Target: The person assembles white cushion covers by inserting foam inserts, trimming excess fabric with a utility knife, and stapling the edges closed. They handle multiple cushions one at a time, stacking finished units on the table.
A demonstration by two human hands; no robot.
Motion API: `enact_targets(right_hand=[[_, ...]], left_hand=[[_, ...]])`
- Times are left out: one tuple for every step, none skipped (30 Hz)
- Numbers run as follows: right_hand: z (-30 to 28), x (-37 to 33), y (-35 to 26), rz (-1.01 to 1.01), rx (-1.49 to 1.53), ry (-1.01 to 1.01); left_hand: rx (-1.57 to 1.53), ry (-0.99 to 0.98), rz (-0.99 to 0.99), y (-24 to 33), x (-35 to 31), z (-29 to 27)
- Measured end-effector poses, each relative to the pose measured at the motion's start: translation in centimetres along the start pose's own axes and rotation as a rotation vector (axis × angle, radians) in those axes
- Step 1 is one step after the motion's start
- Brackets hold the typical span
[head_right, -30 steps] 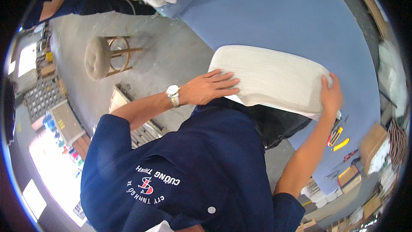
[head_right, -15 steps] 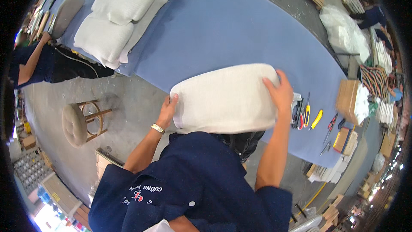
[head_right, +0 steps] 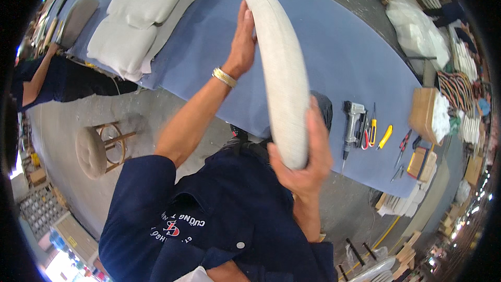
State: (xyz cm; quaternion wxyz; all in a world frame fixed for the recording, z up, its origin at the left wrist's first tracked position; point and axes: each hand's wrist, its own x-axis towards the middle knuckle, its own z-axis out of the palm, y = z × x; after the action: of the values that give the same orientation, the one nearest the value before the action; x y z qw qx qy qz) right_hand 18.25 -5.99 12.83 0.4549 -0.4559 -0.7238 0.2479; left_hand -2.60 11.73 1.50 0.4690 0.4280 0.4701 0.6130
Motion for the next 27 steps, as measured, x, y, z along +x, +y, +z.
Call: enact_targets(right_hand=[[1.4,0.4,0.5,-0.093,-0.036,0.001],[3.0,-0.1,1.7,-0.075,-0.021,0.028],[4.4,-1.0,3.2,-0.065,-0.005,0.05],[5.6,-1.9,4.4,-0.018,-0.001,-0.003],[6.5,-3.0,5.6,0.044,0.001,-0.057],[7.1,-4.1,6.8,0.146,0.041,-0.14],[7.6,-5.0,7.9,0.249,0.086,-0.228],[8.0,-5.8,8.6,0.315,0.122,-0.266],[8.4,-6.5,9.7,0.3,0.116,-0.269],[8.4,-6.3,9.8,0.293,0.133,-0.241],[8.4,-5.8,10.0,0.286,0.149,-0.212],[8.4,-5.2,10.0,0.289,0.152,-0.205],[8.4,-4.1,10.0,0.285,0.155,-0.199],[8.6,-3.1,10.3,0.281,0.159,-0.193],[9.0,-2.1,11.3,0.252,0.111,-0.18],[9.7,-1.3,12.4,0.228,0.068,-0.168],[10.3,-0.6,13.2,0.205,0.026,-0.158],[10.7,0.7,13.0,0.259,-0.019,-0.145],[11.1,2.0,13.5,0.278,-0.046,-0.118],[11.6,3.5,14.1,0.297,-0.073,-0.092],[11.9,4.9,14.7,0.318,-0.098,-0.061],[12.0,5.9,15.1,0.325,-0.13,-0.05],[12.3,7.1,15.5,0.325,-0.095,-0.064],[12.6,8.0,16.0,0.332,-0.062,-0.073],[12.8,8.9,16.5,0.332,-0.034,-0.084],[13.3,9.4,16.9,0.357,-0.001,-0.074],[13.7,9.8,17.4,0.384,0.098,-0.034]], left_hand=[[0.001,-0.034,-0.032,0.0,-1.3,1.4],[0.007,-0.064,-0.05,0.0,-2.6,2.7],[0.01,-0.087,-0.063,-0.2,-3.4,3.8],[-0.037,-0.075,-0.159,-2.3,-4.2,3.9],[-0.311,-0.154,-0.27,-3.6,-5.1,4.0],[-0.315,-0.197,-0.414,-3.9,-5.9,3.3],[-0.316,-0.234,-0.557,-4.1,-6.7,2.3],[-0.282,-0.256,-0.522,-5.7,-7.8,1.6],[-0.25,-0.279,-0.477,-8.4,-8.9,1.1],[-0.213,-0.292,-0.442,-8.9,-9.8,1.0],[-0.181,-0.306,-0.445,-9.5,-10.1,1.0],[-0.146,-0.325,-0.45,-8.3,-10.0,1.2],[-0.11,-0.343,-0.449,-7.5,-9.9,1.3],[-0.11,-0.345,-0.451,-7.5,-10.1,1.2],[-0.111,-0.355,-0.445,-7.5,-9.8,1.2],[-0.108,-0.36,-0.445,-7.6,-9.9,1.1],[-0.117,-0.365,-0.433,-7.7,-10.2,1.2],[-0.12,-0.375,-0.421,-7.9,-10.4,1.0],[-0.121,-0.385,-0.409,-7.1,-10.4,1.1],[-0.054,-0.373,-0.366,-6.3,-10.9,1.5],[-0.018,-0.359,-0.376,-6.4,-11.1,1.3],[0.017,-0.346,-0.386,-6.9,-11.4,1.0],[0.051,-0.333,-0.396,-7.4,-11.7,0.6],[0.058,-0.297,-0.416,-6.7,-11.8,0.4],[0.161,-0.3,-0.394,-5.5,-11.9,0.2],[0.262,-0.303,-0.369,-4.3,-12.1,-0.1],[0.368,-0.299,-0.338,-3.1,-12.4,-0.3]])
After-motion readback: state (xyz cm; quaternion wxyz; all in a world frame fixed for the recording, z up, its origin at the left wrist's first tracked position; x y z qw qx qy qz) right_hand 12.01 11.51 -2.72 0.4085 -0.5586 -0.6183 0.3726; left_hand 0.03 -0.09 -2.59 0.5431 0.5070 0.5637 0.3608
